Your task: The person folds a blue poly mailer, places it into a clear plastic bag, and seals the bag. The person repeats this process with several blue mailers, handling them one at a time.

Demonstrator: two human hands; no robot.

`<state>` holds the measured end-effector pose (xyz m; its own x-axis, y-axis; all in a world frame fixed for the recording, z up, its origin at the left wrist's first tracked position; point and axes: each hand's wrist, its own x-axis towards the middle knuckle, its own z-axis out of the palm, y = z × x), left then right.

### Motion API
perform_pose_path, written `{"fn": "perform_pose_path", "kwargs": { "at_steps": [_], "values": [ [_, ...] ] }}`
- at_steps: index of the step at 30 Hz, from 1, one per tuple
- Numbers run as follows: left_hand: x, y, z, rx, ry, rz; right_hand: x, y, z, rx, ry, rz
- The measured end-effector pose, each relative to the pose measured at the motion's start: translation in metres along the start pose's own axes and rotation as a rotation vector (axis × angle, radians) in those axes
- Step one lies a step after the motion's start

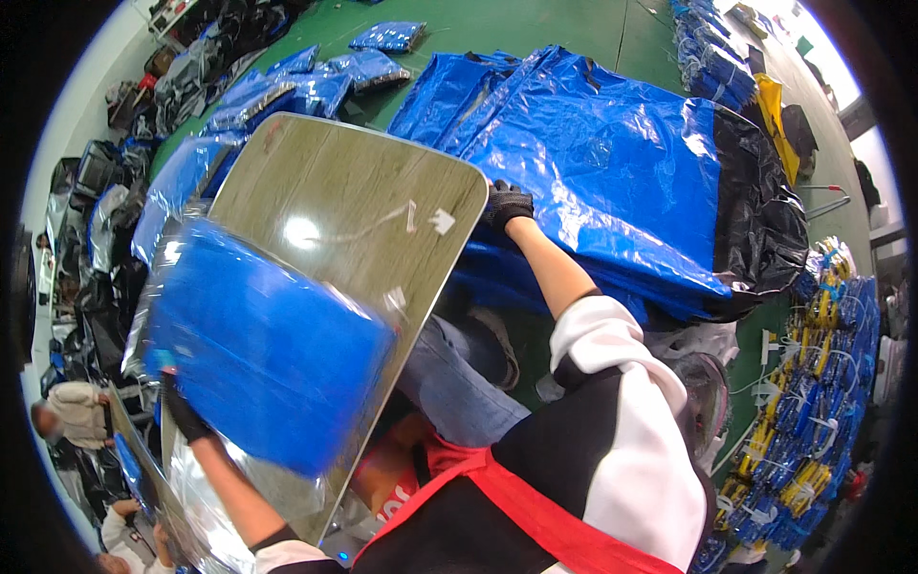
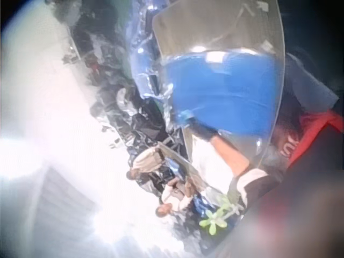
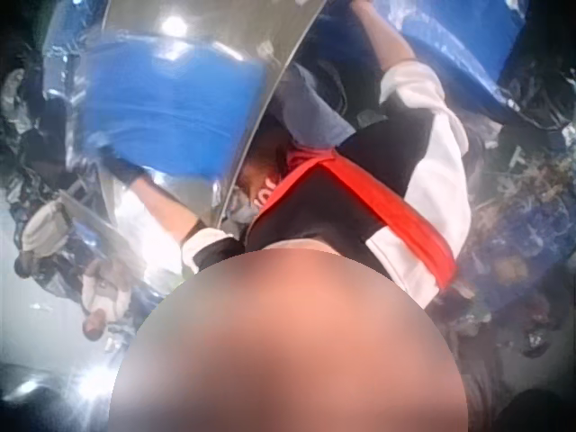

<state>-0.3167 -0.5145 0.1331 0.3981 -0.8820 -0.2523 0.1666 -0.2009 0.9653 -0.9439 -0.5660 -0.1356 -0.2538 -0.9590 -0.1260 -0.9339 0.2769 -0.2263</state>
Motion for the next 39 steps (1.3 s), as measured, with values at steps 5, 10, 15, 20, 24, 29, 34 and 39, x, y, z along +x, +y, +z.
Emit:
{"fn": "perform_pose_path", "kwargs": {
  "at_steps": [5,10,15,20,24,29,34,39],
  "values": [
    [0.050,0.042,0.019,0.047,-0.409,0.261,0.054,0.050,-0.034,0.212,-0.342,0.058],
    [0.031,-0.056,0.068,-0.251,-0.868,-0.082,0.008,0.033,-0.229,0.737,0.284,-0.321],
    [0.033,-0.038,0.148,-0.306,-1.209,-0.431,-0.200,-0.129,-0.235,0.635,-0.082,-1.336],
    [-0.005,0.019,0.146,0.419,-0.987,-0.112,-0.377,-0.307,-0.120,0.622,-0.466,-1.834],
    [-0.038,0.013,0.050,1.531,-0.289,0.707,-0.463,-0.379,-0.071,0.519,-0.512,-2.155],
    [-0.025,0.026,-0.221,1.366,0.459,1.238,-0.407,-0.404,-0.103,0.853,-0.001,-2.009],
    [-0.057,0.024,-0.465,1.694,0.874,0.965,-0.180,-0.315,-0.146,0.270,0.349,-1.114],
    [-0.057,-0.022,-0.504,1.731,0.875,0.124,-0.122,-0.238,-0.141,0.100,0.003,-0.771]
  ]
}}
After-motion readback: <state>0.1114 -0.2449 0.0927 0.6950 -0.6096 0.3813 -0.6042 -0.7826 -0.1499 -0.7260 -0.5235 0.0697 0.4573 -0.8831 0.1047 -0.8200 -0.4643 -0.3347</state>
